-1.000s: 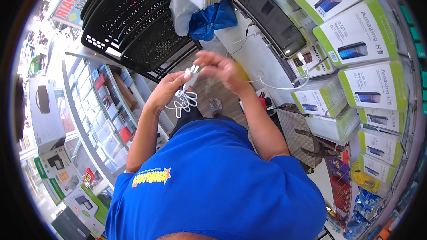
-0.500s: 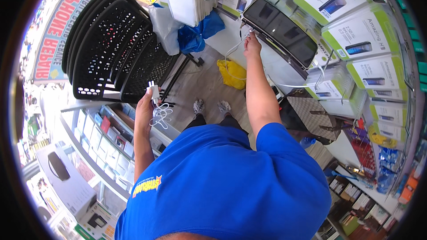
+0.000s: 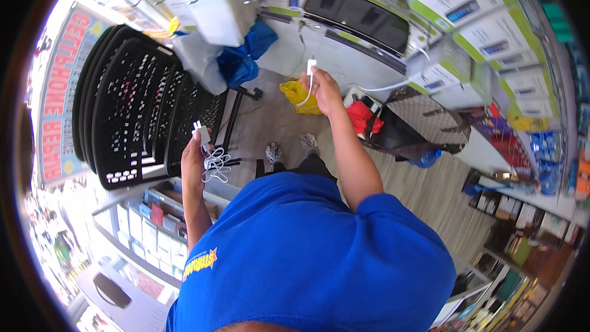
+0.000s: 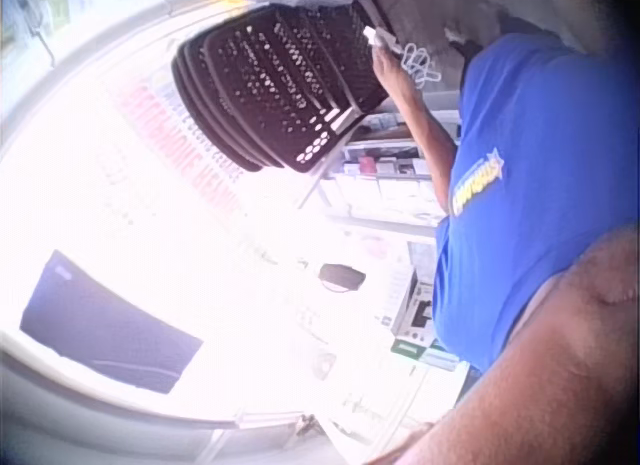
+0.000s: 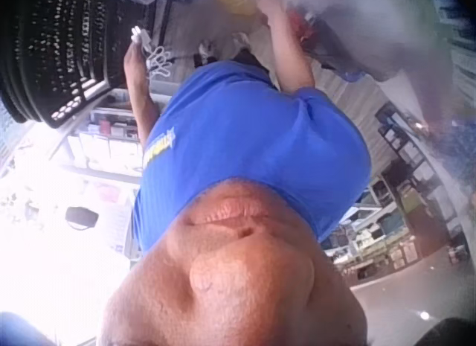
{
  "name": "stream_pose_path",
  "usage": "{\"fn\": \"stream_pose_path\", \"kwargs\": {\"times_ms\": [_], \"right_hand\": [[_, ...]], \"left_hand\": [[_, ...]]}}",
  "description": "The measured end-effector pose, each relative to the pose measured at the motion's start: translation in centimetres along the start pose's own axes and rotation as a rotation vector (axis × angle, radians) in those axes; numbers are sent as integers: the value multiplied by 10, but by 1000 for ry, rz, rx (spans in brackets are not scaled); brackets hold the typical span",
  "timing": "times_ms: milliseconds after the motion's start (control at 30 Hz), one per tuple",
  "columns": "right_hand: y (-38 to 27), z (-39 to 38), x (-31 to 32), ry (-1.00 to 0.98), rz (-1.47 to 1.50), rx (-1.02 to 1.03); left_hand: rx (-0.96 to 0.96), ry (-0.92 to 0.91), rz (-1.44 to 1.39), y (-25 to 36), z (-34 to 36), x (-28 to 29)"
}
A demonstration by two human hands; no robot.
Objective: The person picks a charger box from a shelf, walks outside, then re-enters the shop. They open the box, remove a charger and cable, plug the cable into a wall socket, and connect it to a smartphone to test charging. Finally, they place the charger and cable into a blue plastic bag.
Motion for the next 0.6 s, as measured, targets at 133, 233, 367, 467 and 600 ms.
{"fn": "stream_pose_path", "kwargs": {"times_ms": [133,233,367,467,600], "right_hand": [[-59,-121,-13,-187,-230,-80],[-129,-208,-40,-328,-325,-61],[-256,-293,-38,-177,-398,494],[-340,-337,-25,182,-575,785],[-405,-344,7,78,-378,788]], "left_hand": [[4,-96,71,14,18,-22],[-56,-164,113,29,19,-45],[-130,-355,179,48,25,-92],[-180,-465,218,61,14,-117],[-332,-680,254,92,-5,-177]]}}
Point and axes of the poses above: each hand's wrist, its own z-axis towards the middle knuckle, its own x-axis out of the back of the hand, y = z × x, the point moved 7 cm from there along z, towards the middle knuckle, and after that the axes turned 15 degrees about z, right-handed, at the moved point
